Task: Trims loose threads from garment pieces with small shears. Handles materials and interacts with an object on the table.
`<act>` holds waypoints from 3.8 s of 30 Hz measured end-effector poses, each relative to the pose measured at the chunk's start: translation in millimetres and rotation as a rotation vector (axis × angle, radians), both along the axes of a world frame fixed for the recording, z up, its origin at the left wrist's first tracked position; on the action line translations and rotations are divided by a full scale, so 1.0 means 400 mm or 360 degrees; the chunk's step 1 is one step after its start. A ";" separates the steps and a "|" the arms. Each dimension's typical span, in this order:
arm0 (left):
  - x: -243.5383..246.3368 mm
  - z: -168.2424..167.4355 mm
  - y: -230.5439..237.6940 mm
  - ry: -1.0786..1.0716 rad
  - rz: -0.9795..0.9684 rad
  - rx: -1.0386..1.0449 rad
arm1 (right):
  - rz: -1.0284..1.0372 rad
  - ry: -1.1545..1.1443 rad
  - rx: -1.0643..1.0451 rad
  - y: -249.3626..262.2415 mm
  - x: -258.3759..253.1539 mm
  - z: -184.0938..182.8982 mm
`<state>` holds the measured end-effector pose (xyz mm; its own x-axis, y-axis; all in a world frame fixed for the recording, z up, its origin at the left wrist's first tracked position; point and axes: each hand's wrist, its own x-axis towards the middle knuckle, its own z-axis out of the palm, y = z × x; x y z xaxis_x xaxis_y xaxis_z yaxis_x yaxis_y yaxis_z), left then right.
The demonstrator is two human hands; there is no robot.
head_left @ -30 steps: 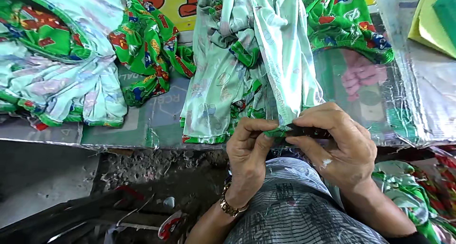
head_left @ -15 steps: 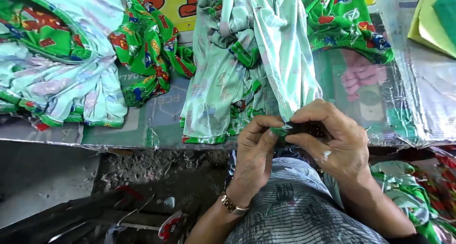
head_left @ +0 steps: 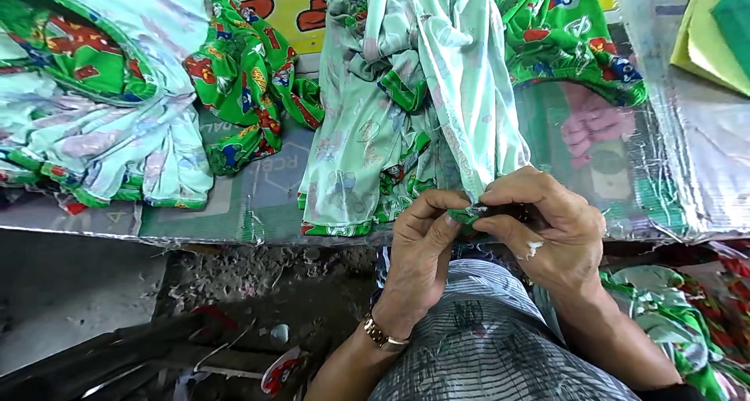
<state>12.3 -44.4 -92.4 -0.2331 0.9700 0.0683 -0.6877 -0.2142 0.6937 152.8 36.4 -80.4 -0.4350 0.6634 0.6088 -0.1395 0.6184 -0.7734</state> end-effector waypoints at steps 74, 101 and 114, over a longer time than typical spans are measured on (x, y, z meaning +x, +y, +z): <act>-0.024 0.035 0.015 0.0498 0.0231 -0.0055 | 0.0293 0.0272 -0.0488 0.022 0.052 -0.014; -0.056 0.098 0.067 0.2043 0.0407 0.0489 | -0.0006 -0.0771 0.0199 0.042 0.088 0.071; -0.036 0.074 0.091 0.1678 0.0335 0.0436 | 0.0475 -0.0334 -0.0274 0.075 0.073 0.042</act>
<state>-2.0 -8.1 -62.9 -0.0903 0.8397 0.5356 0.2876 -0.4929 0.8212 182.1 66.5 -63.6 -0.7268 0.5738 0.3775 -0.1215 0.4335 -0.8929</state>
